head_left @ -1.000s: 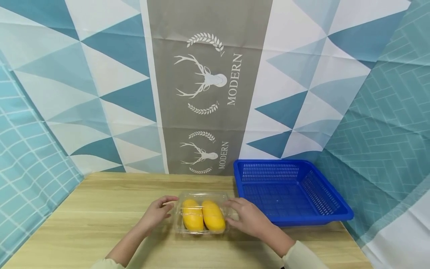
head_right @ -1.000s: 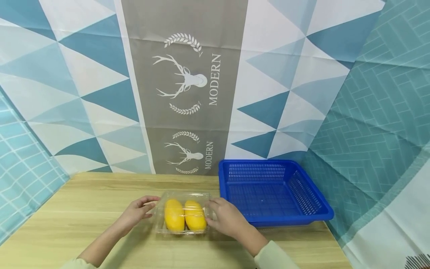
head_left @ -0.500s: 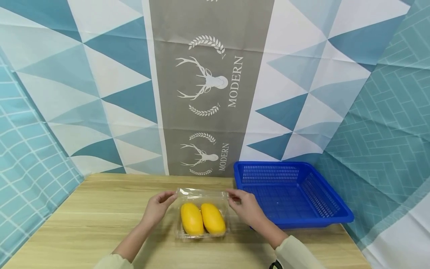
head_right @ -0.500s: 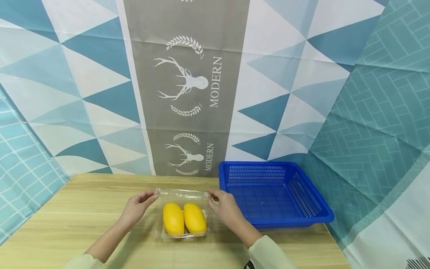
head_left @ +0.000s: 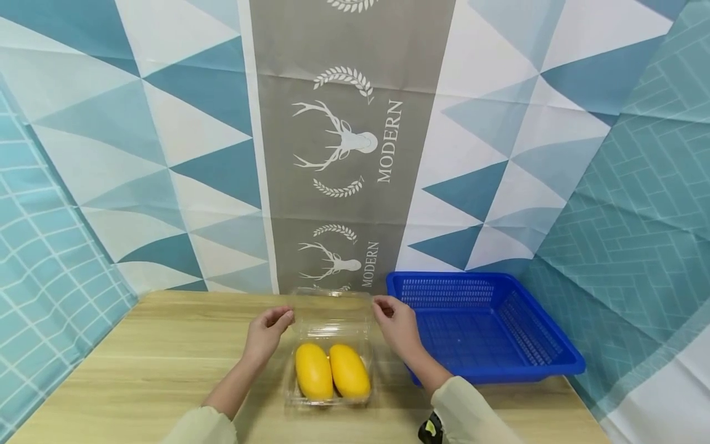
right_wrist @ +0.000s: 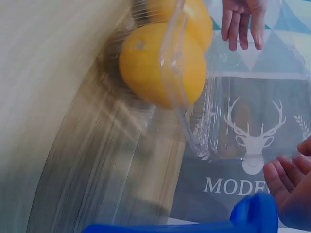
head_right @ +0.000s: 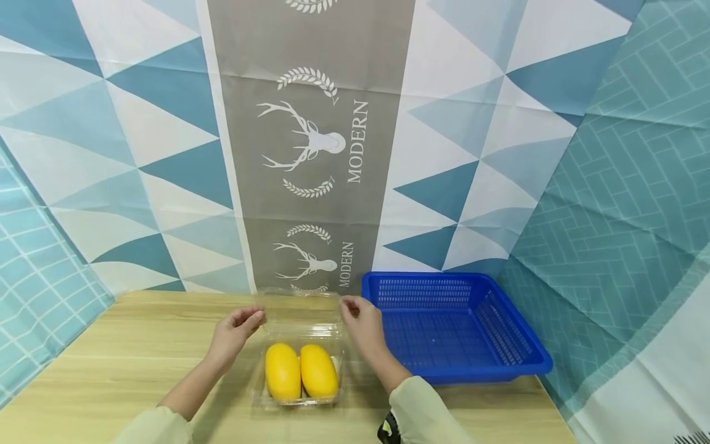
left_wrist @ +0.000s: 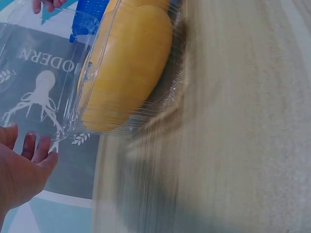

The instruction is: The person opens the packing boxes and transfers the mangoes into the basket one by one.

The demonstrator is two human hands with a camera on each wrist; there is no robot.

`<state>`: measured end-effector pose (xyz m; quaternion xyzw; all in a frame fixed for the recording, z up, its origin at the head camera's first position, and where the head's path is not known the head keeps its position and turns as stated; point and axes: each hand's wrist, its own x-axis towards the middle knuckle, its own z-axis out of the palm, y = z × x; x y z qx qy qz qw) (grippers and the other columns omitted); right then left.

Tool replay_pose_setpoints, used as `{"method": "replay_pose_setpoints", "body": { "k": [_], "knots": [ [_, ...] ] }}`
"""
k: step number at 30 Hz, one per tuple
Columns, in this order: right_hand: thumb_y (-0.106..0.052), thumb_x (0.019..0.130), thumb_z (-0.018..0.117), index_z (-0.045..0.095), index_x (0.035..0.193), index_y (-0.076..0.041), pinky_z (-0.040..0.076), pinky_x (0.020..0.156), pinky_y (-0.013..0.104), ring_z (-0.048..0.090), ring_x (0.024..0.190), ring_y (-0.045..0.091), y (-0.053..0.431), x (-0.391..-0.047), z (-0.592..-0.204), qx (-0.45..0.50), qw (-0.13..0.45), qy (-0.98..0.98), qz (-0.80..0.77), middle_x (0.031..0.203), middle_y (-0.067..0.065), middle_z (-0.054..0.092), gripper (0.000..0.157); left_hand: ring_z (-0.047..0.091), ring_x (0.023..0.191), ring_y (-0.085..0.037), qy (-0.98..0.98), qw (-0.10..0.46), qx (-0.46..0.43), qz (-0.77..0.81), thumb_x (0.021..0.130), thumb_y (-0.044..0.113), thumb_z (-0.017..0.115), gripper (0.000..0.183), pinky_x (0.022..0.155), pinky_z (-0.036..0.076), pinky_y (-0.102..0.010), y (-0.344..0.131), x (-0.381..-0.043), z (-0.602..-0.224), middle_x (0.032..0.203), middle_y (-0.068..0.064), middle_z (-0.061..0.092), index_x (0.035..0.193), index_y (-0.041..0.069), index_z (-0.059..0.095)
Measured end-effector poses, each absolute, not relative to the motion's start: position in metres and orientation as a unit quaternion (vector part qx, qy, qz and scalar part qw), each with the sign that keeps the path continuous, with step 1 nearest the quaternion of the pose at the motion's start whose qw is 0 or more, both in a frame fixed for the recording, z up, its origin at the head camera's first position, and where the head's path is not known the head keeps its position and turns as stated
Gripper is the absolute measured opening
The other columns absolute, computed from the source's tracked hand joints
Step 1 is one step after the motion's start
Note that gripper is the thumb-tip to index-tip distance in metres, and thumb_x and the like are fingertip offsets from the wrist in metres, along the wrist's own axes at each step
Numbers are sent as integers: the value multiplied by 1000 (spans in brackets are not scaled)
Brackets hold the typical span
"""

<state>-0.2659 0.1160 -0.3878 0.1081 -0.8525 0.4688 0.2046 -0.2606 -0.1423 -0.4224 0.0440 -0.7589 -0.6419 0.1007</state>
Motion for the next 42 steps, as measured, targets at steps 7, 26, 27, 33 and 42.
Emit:
{"method": "replay_pose_setpoints", "body": {
  "k": [7, 26, 27, 33, 42],
  "knots": [
    [-8, 89, 61, 68, 105, -1, 52, 65, 20, 62, 79, 19, 102, -275, -388, 68, 195, -842, 498, 92, 12, 69, 19, 61, 86, -12, -705, 79, 50, -703, 94, 12, 54, 31, 87, 55, -30, -144, -270, -427, 88, 3, 62, 120, -7, 56],
    [7, 86, 51, 59, 115, 0, 42, 58, 26, 49, 67, 16, 79, -290, -409, 4, 183, -861, 475, 78, 9, 58, 31, 54, 83, -13, -711, 61, 56, -698, 93, 0, 52, 34, 74, 57, -24, -148, -285, -440, 102, -14, 57, 126, -6, 53],
    [8, 85, 50, 58, 117, -1, 41, 57, 26, 47, 66, 16, 79, -291, -409, 4, 180, -862, 474, 77, 8, 56, 33, 55, 82, -12, -712, 60, 56, -697, 92, 0, 52, 34, 73, 57, -23, -148, -285, -440, 101, -14, 57, 126, -6, 52],
    [10, 84, 49, 55, 122, 0, 43, 62, 30, 48, 67, 17, 77, -293, -416, -10, 184, -868, 461, 77, 8, 55, 40, 51, 80, -10, -712, 48, 62, -697, 92, 1, 52, 35, 68, 56, -21, -146, -288, -439, 99, -10, 57, 126, -5, 53],
    [7, 80, 53, 61, 113, 2, 44, 62, 32, 48, 67, 18, 72, -302, -433, -46, 201, -856, 474, 73, 7, 54, 34, 48, 77, -10, -708, 37, 81, -701, 93, 1, 50, 35, 59, 51, -17, -147, -289, -442, 93, -6, 53, 127, -7, 51]
  ]
}}
